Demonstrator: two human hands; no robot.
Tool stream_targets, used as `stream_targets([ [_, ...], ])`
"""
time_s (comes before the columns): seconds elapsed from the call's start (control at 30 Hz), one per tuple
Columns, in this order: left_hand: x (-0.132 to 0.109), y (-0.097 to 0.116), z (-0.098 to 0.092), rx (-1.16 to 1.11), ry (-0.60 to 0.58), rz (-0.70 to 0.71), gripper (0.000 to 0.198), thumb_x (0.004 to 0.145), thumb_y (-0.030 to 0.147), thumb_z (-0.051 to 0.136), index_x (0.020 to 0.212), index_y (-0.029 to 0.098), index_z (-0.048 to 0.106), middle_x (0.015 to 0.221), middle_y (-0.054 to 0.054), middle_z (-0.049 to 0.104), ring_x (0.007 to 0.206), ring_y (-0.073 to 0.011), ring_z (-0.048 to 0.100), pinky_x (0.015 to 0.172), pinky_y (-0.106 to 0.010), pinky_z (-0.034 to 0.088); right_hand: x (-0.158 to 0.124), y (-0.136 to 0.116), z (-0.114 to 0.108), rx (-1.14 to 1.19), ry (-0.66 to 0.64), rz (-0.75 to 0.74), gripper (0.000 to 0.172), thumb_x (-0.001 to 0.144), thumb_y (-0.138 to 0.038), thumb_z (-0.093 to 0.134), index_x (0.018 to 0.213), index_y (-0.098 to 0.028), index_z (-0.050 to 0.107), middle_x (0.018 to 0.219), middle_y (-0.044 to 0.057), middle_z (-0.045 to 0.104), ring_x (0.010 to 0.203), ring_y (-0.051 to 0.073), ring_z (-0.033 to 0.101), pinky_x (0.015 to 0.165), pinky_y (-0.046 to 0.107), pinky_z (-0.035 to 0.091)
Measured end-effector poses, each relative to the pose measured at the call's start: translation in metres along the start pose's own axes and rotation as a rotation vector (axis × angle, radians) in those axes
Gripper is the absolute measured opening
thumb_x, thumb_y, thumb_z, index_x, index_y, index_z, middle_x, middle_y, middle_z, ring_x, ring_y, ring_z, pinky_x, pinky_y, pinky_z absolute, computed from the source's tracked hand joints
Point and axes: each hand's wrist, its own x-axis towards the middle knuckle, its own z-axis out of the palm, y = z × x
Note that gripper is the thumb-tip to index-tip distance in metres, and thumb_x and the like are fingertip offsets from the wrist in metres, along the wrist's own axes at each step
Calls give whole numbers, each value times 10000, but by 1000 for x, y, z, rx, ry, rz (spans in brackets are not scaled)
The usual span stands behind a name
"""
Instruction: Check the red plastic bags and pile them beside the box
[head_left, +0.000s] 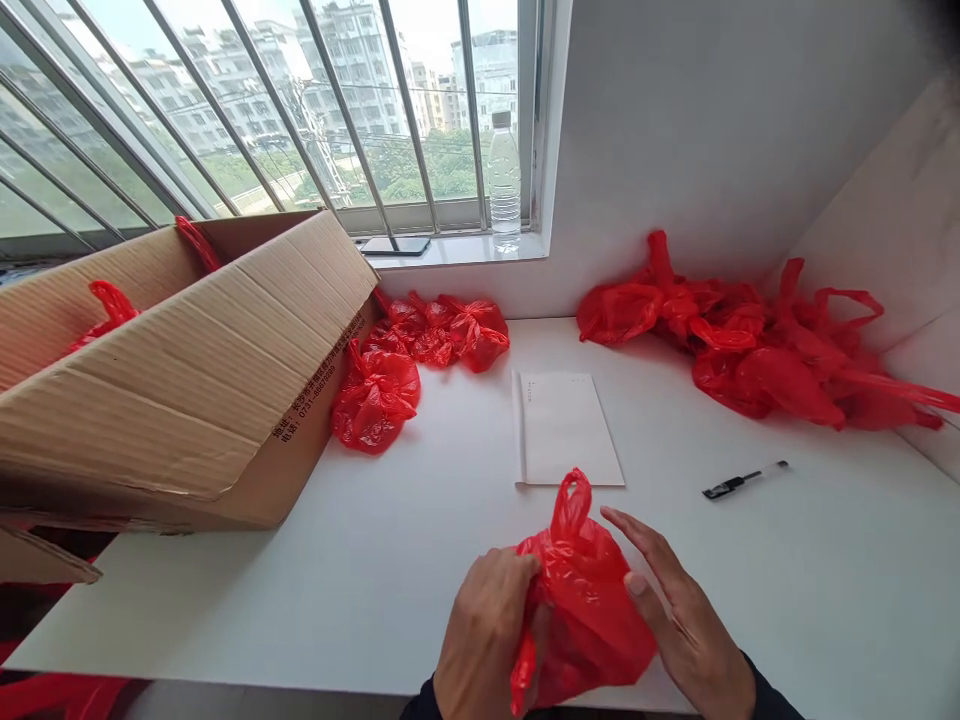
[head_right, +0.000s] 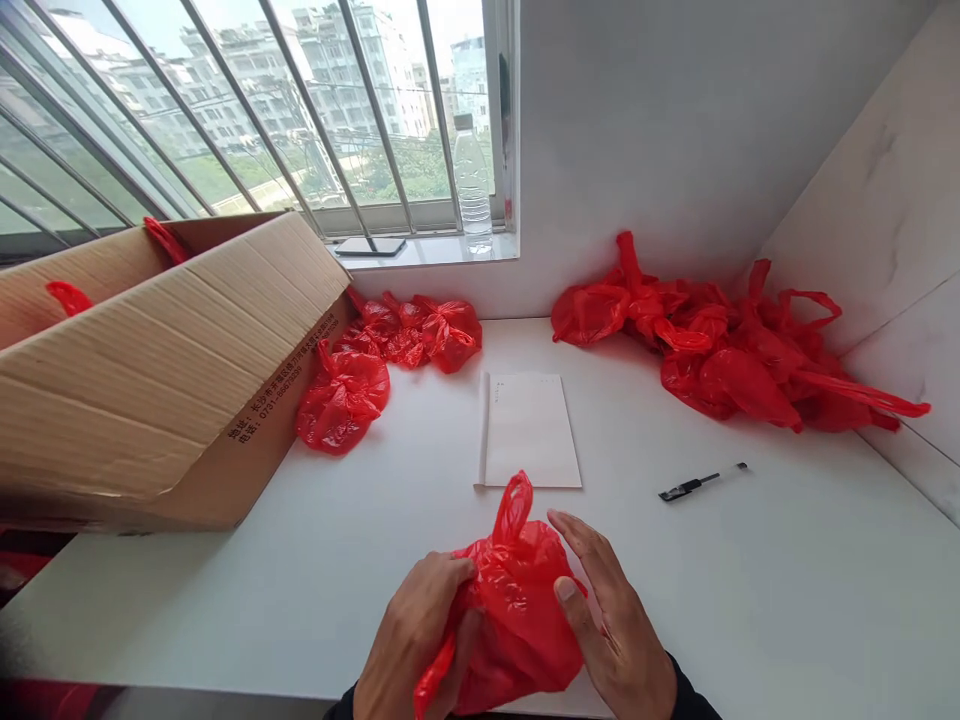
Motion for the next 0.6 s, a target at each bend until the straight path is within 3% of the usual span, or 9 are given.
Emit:
stream_targets([
  [0.17,27,-29,-34,-123,281,-337,115,999,329,446,1081,253,471,859,15,673,652,-151,664,607,-265,548,0,30,4,-132,39,-29,444,1029,-369,444,1468,-307,450,1490,68,510,1368,263,499,1080,478,509],
  [0.27,73,-67,-53,-54,417,-410,191,997,396,428,1093,234,460,944,-27,671,824,-182,697,721,-289,577,3,35,7,-196,64,-86,396,1019,-335,473,1411,-307,516,1423,58,572,1312,250,555,1043,452,550],
  [0.37,123,-113,-61,84,508,-459,299,977,341,417,1215,164,443,1060,-128,656,977,-262,681,860,-413,557,5,30,8,-244,88,-133,358,1002,-323,511,1356,-312,565,1359,39,624,1274,243,587,1012,429,579],
  [0.47,155,-148,-53,264,493,-445,488,916,231,464,1375,73,409,1363,-270,524,1296,-377,511,1063,-563,408,6,25,13,-239,124,-123,316,997,-327,522,1299,-318,612,1326,25,646,1232,236,617,948,386,617],
  [0.53,165,-164,-40,359,398,-369,613,866,173,513,1458,82,382,1546,-250,373,1447,-381,333,1166,-565,275,6,25,18,-215,164,-119,286,998,-344,520,1253,-313,643,1310,26,651,1215,238,622,944,381,617],
  [0.6,169,-176,-26,428,281,-297,690,835,155,562,1500,136,383,1606,-180,333,1491,-350,267,1213,-533,200,6,26,24,-207,202,-122,266,1005,-359,502,1208,-307,666,1297,31,650,1213,240,616,960,379,604],
])
